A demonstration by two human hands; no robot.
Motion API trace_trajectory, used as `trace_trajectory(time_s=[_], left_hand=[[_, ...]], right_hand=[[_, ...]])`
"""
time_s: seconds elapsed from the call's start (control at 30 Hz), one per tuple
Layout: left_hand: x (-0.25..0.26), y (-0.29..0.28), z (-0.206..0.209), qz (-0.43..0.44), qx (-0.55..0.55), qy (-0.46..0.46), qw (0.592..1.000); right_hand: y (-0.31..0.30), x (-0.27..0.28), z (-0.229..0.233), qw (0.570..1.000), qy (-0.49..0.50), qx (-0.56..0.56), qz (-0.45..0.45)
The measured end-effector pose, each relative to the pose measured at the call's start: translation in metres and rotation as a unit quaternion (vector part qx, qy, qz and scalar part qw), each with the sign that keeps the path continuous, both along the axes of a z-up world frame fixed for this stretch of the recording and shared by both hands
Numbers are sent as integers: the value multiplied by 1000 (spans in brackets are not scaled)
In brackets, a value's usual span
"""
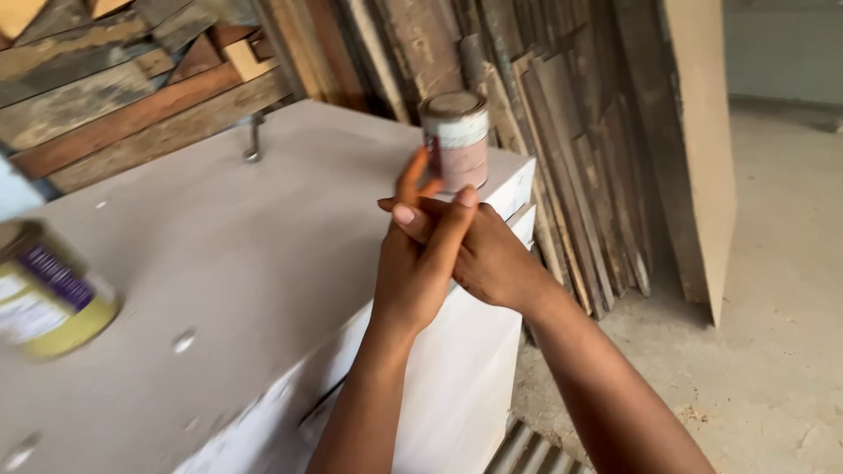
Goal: Handling and inspecting various tools including a screwdriver and a wrench in a workshop environment.
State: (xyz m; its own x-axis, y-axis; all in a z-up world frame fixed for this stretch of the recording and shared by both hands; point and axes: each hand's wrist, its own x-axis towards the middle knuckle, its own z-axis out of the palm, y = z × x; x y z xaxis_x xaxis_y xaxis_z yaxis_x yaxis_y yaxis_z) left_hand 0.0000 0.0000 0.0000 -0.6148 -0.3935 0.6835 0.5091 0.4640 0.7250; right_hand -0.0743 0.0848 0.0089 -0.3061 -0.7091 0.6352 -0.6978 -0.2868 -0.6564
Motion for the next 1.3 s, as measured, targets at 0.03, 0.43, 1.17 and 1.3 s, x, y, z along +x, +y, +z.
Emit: trace_trajectory(time_s=[0.03,0.43,1.17,1.3], left_hand=[[-11,-6,0,-4,-1,0,1000],[-103,-26,-1,129,54,45,989],[-219,-50,5,388,18,127,912],[-218,-40,16,379,90,81,917]], right_hand=[[-3,-7,4,1000,0,-1,-4],[-28,-118,5,987,142,-69,-26],[-120,-213,-16,954,-62,-293,-34],[-120,-215,-12,956,-60,-285,-32]])
